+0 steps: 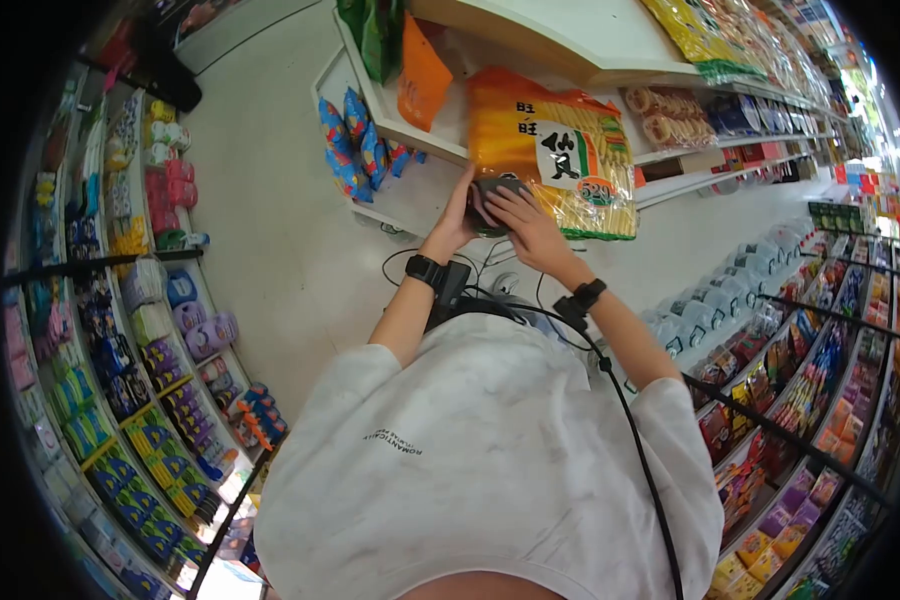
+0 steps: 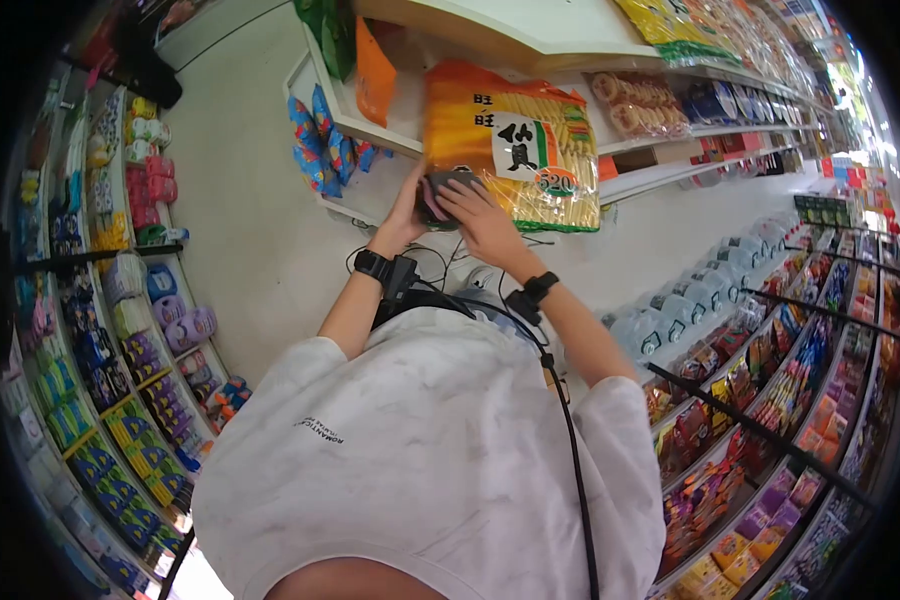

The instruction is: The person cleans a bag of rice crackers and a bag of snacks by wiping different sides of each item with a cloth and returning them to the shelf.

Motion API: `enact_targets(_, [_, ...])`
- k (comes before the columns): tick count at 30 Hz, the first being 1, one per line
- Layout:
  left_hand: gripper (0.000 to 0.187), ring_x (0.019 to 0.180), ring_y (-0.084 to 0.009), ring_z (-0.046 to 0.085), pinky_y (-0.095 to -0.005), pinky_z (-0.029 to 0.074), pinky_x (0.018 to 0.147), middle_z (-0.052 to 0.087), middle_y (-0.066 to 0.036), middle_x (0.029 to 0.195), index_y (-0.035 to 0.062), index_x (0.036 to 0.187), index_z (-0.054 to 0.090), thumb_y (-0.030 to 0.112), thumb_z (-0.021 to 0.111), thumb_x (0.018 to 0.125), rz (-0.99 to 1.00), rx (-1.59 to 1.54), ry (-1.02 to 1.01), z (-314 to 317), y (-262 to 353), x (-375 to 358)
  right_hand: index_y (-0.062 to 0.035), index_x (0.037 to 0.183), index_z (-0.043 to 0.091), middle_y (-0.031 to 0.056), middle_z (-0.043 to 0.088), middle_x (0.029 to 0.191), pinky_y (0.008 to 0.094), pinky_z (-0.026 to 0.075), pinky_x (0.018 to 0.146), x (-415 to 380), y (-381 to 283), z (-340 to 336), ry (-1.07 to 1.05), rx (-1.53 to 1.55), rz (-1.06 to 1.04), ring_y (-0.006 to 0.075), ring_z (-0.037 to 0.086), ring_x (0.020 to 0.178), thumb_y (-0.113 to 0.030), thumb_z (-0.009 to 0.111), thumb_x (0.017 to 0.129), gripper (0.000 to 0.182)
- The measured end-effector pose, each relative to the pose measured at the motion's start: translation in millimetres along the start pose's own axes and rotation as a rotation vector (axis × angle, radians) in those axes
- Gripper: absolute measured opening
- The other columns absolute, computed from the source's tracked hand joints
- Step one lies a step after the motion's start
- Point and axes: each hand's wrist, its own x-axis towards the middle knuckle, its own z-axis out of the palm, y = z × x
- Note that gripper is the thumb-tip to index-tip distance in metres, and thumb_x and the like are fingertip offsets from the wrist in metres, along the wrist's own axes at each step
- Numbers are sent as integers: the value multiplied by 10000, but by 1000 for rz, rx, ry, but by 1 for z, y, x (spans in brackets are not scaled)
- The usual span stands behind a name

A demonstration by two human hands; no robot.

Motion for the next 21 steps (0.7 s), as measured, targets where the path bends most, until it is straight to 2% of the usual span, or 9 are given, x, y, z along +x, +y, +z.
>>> enact_targets(5, [513,1062,-233,671,-353,583,858,635,-135,1224,-27,1344,477,80,708,899,-3,246,71,10,-4,-7,-12,1328,558,135,521,1442,469,321,1174,-105,75,-29,147,-177,171,333,410,1405,95,514,783,557])
enact_targets(8, [510,1076,-233,667,-362,580,872,637,-129,1228,-27,1346,475,92,703,906,22,343,133,6,-12,0,-8,1372,526,148,409,1530,412,313,1181,-170,105,-33,174,-170,464,324,295,1468,140,459,788,606])
enact_targets(9, [507,1074,-235,668,-366,582,869,637,-132,1228,-26,1347,475,94,701,908,40,352,134,5,-13,0,17,1312,567,191,550,1394,422,410,1092,-193,120,-24,248,-310,525,381,457,1348,78,467,819,507])
enact_targets(11, [502,1069,-239,671,-375,586,864,638,-137,1230,-23,1348,476,98,696,912,80,379,133,5,-15,0,10,1177,652,208,708,1054,424,539,860,-252,190,7,209,-97,1052,372,679,992,-18,481,849,371])
enact_targets(12, [502,1064,-241,673,-384,588,861,639,-139,1230,-19,1349,476,102,694,914,47,354,135,3,-15,0,52,1045,671,204,700,786,439,537,690,-275,216,12,409,228,1243,333,683,720,-66,485,812,320])
enact_targets(14, [500,1056,-244,678,-403,592,853,642,-142,1230,-10,1353,476,112,690,918,-14,314,142,-1,-12,0,85,1078,631,224,684,877,417,528,735,-273,229,8,807,265,1246,321,679,802,-57,481,822,329])
enact_targets(16, [453,1033,-245,684,-441,596,833,648,-123,1226,7,1333,509,154,668,936,-34,353,184,5,-10,-5,81,1110,612,221,678,949,414,509,810,-239,223,-14,933,74,1030,340,664,890,-100,513,881,308])
enact_targets(20, [404,974,-252,701,-412,611,764,670,-139,1162,-31,1284,535,106,659,925,-58,386,245,3,-10,-2,15,1208,588,246,677,1061,427,485,883,-196,234,-18,520,388,1013,396,647,981,-254,551,942,381])
enact_targets(21, [400,972,-254,701,-415,611,760,671,-141,1158,-37,1277,537,106,660,924,-52,378,226,2,-11,-1,24,1196,594,248,679,1044,425,489,877,-187,224,-6,599,350,884,387,653,978,-277,556,944,393])
